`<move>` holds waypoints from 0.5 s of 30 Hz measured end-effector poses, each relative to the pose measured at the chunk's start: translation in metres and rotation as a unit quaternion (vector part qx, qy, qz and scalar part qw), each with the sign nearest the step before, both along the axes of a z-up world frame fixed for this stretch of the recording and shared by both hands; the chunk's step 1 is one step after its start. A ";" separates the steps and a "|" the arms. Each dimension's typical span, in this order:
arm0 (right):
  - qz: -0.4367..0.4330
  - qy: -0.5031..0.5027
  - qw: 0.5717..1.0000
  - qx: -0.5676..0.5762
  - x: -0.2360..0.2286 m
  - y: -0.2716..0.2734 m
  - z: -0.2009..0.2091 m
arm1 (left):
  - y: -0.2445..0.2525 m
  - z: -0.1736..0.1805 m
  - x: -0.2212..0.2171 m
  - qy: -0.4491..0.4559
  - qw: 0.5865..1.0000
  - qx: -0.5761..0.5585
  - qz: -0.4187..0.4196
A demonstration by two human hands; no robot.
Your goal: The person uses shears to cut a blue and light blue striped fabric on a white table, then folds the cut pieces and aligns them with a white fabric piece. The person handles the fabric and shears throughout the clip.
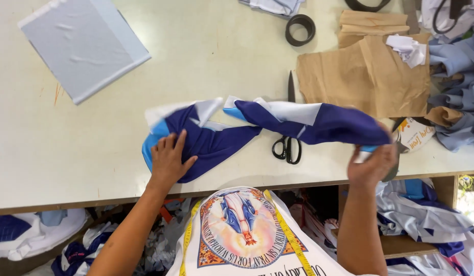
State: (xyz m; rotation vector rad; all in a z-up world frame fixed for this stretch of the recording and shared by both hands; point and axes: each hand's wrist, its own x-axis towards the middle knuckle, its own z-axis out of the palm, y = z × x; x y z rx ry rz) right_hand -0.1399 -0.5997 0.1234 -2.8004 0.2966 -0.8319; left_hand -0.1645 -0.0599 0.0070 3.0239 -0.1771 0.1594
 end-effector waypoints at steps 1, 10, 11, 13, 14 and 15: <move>0.011 -0.035 0.939 0.342 0.004 0.023 0.009 | 0.001 -0.026 0.002 -0.021 1.000 0.000 -0.021; 0.128 -0.101 0.627 0.762 -0.022 0.070 0.015 | -0.078 0.077 0.223 -0.064 0.912 -0.403 -0.028; 0.134 -0.109 0.613 0.771 -0.026 0.056 0.002 | -0.095 0.103 0.248 -0.128 0.899 -0.412 -0.073; 0.134 -0.053 0.807 0.572 -0.024 0.094 0.086 | -0.116 0.133 0.274 -0.159 0.926 -0.330 -0.093; 0.127 0.012 0.935 0.330 -0.022 0.112 0.127 | -0.127 0.148 0.287 -0.192 0.945 -0.243 -0.107; 0.124 0.012 0.936 0.329 -0.031 0.102 0.098 | -0.140 0.143 0.270 -0.191 0.944 -0.245 -0.110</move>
